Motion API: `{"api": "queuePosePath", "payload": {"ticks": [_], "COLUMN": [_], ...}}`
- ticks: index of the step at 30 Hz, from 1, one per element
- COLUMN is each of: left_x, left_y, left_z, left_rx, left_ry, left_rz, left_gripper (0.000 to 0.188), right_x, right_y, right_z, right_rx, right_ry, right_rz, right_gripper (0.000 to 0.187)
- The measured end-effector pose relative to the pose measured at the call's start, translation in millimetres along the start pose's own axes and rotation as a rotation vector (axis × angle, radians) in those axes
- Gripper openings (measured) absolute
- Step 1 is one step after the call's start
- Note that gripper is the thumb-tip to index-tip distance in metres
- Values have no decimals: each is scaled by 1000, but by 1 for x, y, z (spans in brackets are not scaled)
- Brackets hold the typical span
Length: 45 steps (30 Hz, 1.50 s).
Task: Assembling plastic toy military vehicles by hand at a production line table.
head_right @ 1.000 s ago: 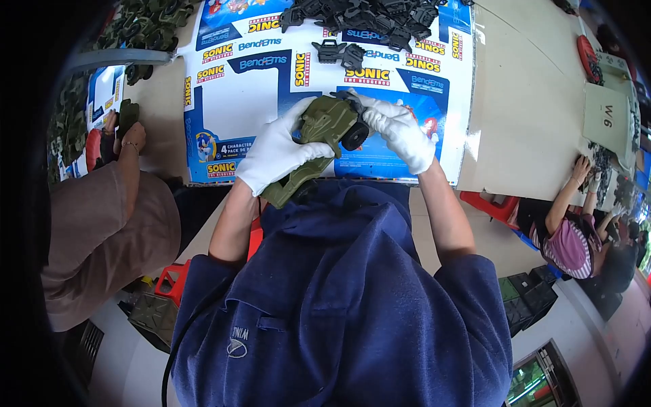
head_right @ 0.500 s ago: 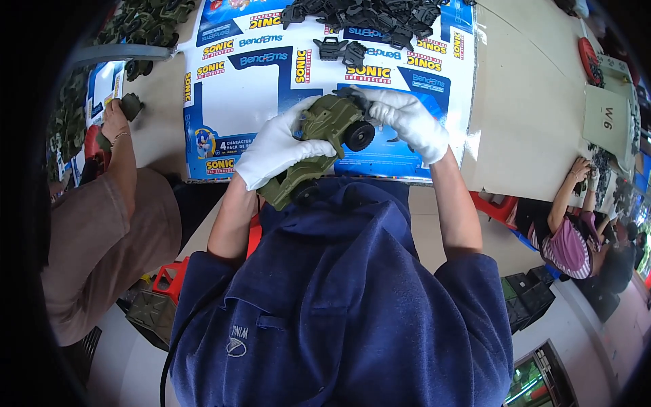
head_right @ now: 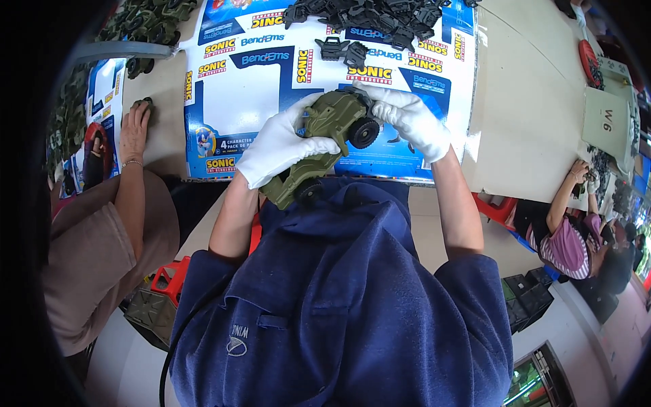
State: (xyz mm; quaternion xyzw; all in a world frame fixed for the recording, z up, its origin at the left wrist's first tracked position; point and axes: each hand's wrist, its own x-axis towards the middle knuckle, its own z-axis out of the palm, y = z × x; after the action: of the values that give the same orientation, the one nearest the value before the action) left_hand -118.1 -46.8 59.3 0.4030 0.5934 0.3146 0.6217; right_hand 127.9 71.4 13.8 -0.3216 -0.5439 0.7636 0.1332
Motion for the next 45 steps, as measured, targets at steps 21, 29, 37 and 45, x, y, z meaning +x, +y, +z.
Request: {"api": "queuePosePath", "payload": {"ticks": [21,29,37,45], "left_x": [6,1,33,34], "left_y": [4,24,-23,-1], "left_z": [12,10,46,43], "left_rx": [288,-150,-306,23], "left_ry": [132,-179,199,460], "left_rz": [-32,110,420,815], "left_gripper": [85,94,62,49], "right_x": [-5,-2,-8,-8], "right_y": [-50,-27,-28,-17], "right_z": [10,16,42,86], "right_rx": [-260,-506,-722,-205], "right_ry": [-98,199,211,449], "right_rz": [205,-285,-481,-460], "right_gripper": [76,101,99,78]}}
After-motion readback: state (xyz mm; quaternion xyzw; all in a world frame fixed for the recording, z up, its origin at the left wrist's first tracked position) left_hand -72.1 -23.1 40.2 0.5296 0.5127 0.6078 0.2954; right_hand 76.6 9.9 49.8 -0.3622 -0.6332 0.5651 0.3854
